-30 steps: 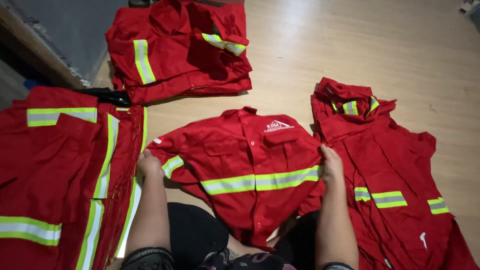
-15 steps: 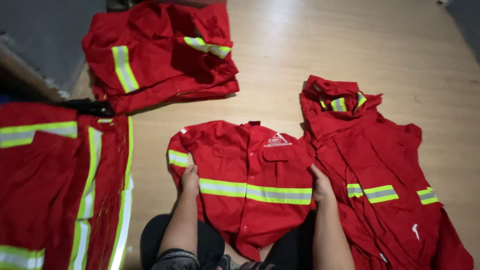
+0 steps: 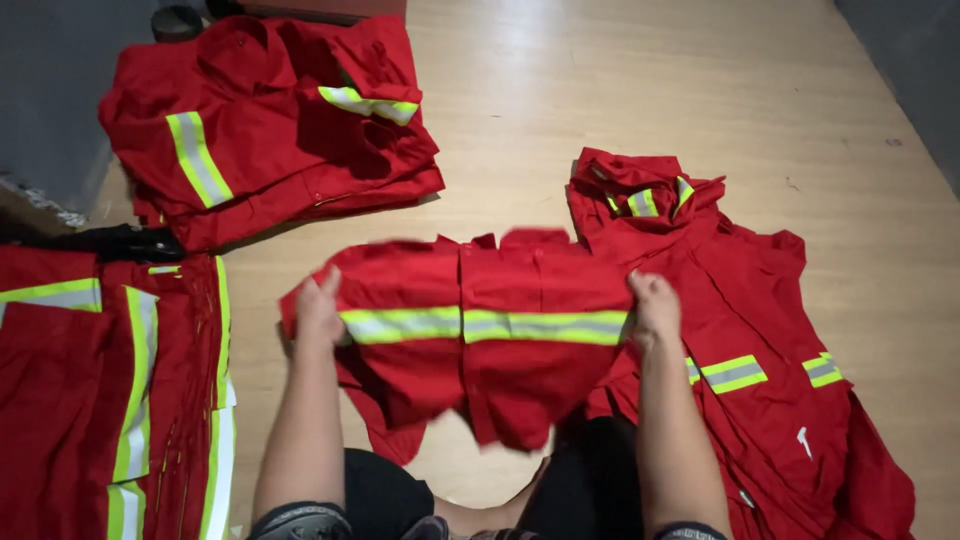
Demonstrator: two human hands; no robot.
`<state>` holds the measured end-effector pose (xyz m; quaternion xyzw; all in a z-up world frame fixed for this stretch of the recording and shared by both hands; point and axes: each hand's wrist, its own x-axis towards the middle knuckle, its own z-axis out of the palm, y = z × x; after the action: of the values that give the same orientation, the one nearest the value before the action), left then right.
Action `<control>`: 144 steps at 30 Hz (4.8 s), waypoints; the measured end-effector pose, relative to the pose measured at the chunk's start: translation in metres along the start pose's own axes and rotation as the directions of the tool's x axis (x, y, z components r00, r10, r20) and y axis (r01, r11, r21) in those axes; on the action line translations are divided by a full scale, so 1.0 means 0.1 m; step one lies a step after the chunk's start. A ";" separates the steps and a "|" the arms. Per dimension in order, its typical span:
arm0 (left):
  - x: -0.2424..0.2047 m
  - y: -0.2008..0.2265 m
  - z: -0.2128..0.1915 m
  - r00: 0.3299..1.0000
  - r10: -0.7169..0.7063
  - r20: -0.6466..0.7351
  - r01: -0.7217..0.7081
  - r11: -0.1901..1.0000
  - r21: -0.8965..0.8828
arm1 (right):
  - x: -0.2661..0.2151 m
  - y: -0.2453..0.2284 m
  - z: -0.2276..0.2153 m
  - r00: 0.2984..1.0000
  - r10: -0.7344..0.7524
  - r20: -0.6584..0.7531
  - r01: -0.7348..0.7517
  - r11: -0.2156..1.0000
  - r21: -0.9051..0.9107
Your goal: Folding red work uniforms with reflective strips on the floor
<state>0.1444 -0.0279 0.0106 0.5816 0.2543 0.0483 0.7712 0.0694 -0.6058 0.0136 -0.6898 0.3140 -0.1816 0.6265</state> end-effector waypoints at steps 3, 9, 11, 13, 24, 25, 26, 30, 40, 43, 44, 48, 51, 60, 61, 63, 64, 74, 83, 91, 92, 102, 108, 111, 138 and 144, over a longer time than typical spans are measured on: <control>-0.08 0.75 -0.06 0.963 0.258 0.082 -0.218 0.918 -0.332 | -0.20 -0.76 0.16 0.982 -0.190 0.019 0.172 0.922 0.348; -0.54 1.04 -0.44 0.947 0.267 0.175 -0.237 0.955 -0.177 | -0.68 -0.59 0.20 0.952 -0.211 0.222 0.007 0.739 0.673; -0.76 0.85 -0.50 0.990 0.108 0.094 -0.124 0.975 0.183 | -0.94 -0.38 0.38 0.956 -0.009 0.293 -0.166 0.807 0.567; -0.66 0.31 -0.79 0.982 -0.183 0.048 0.167 0.957 0.238 | -1.10 0.02 0.46 0.864 0.287 0.414 -0.369 0.920 0.132; -1.01 -0.04 -1.37 0.994 -0.061 -0.091 0.105 0.770 0.630 | -0.66 0.99 0.01 0.969 0.171 0.177 -0.199 0.968 0.155; -1.13 0.14 -1.28 0.995 -0.045 -0.095 0.087 0.856 0.509 | -0.70 0.89 0.01 0.977 0.146 0.156 -0.171 0.971 0.167; -0.95 0.09 -1.36 0.994 -0.046 -0.094 0.087 0.857 0.508 | -0.61 0.82 -0.04 0.977 0.145 0.156 -0.171 0.971 0.166; -0.77 0.47 -1.37 0.968 0.187 0.168 -0.184 0.982 -0.034 | -0.74 -0.13 -0.11 0.981 -0.068 0.180 0.022 0.968 0.248; -0.29 0.65 -1.55 0.911 0.353 0.215 -0.348 0.374 0.859 | -0.70 -0.47 0.17 0.897 -0.332 0.292 0.247 0.924 0.292; -0.52 0.59 -1.67 0.941 0.337 0.035 -0.210 0.496 0.843 | -0.83 -0.53 0.20 0.915 -0.339 0.220 0.266 0.915 0.304; -0.53 0.66 -1.60 0.941 0.335 0.036 -0.209 0.495 0.843 | -0.66 -0.44 0.22 0.916 -0.337 0.219 0.265 0.916 0.303; -0.54 0.39 -1.76 0.981 0.184 0.064 -0.193 0.869 0.455 | -0.91 -0.54 0.20 0.900 -0.356 0.252 0.231 0.879 0.416; -0.30 0.13 -2.03 0.988 0.149 0.027 -0.115 0.617 0.779 | -1.08 -0.66 0.19 0.872 -0.296 0.390 0.232 0.951 0.203; -0.68 0.78 -1.66 0.903 0.425 0.059 -0.245 0.398 0.884 | -1.28 -1.15 0.19 0.876 -0.335 0.347 0.320 0.942 0.102; -0.65 0.85 -1.61 0.824 0.562 0.070 -0.382 0.462 0.800 | -1.21 -1.23 0.20 0.862 -0.396 0.317 0.381 0.918 0.111; -0.60 1.02 -1.55 0.807 0.590 0.029 -0.517 0.682 0.517 | -1.09 -1.33 0.15 0.832 -0.495 0.250 0.421 0.857 0.296; -0.57 1.11 -1.52 0.800 0.600 -0.018 -0.591 0.792 0.155 | -1.03 -1.38 0.13 0.801 -0.575 0.165 0.452 0.762 0.464; -1.00 1.39 -1.63 0.890 0.455 0.030 -0.451 0.869 0.206 | -1.56 -1.66 0.01 0.779 -0.487 0.394 0.437 0.873 0.215; -0.87 1.43 -1.34 0.866 0.423 0.267 -0.424 0.904 -0.060 | -0.94 -1.25 0.40 0.865 -0.464 0.189 0.417 0.876 0.243; -0.52 2.17 -0.86 0.633 0.773 0.031 -0.770 0.633 -0.081 | -0.45 -1.95 0.44 0.593 -0.790 -0.156 0.804 0.575 0.148; -0.61 2.14 -0.92 0.634 0.773 0.028 -0.769 0.634 -0.080 | -0.55 -1.93 0.39 0.594 -0.790 -0.153 0.804 0.575 0.149; -0.16 -0.53 -1.79 0.975 0.219 0.038 -0.185 0.706 0.683 | -0.70 0.79 0.32 0.939 -0.324 0.111 0.319 0.707 -0.631; -0.37 -1.45 -2.11 0.975 -0.125 -0.183 0.205 0.199 0.958 | -0.84 1.99 0.20 0.977 0.210 0.037 -0.063 0.450 -0.891; -0.47 -1.20 -2.03 0.976 -0.164 -0.142 0.170 0.171 0.971 | -0.92 1.93 0.20 0.977 0.207 0.054 -0.062 0.517 -0.854; -1.32 -1.27 -0.56 0.893 -0.026 0.450 -0.447 0.063 0.892 | -1.03 2.27 0.56 0.953 0.290 0.094 -0.134 0.676 -0.725; -2.06 -1.26 0.18 0.604 -0.379 0.701 -0.740 0.060 0.670 | -1.19 2.76 0.81 0.988 0.122 0.100 -0.034 0.784 -0.619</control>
<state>-0.0532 -0.1602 -0.0329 0.9209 -0.2266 -0.2678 0.1699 -0.0229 -0.4715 -0.2513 -0.8533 0.3412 0.0035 0.3942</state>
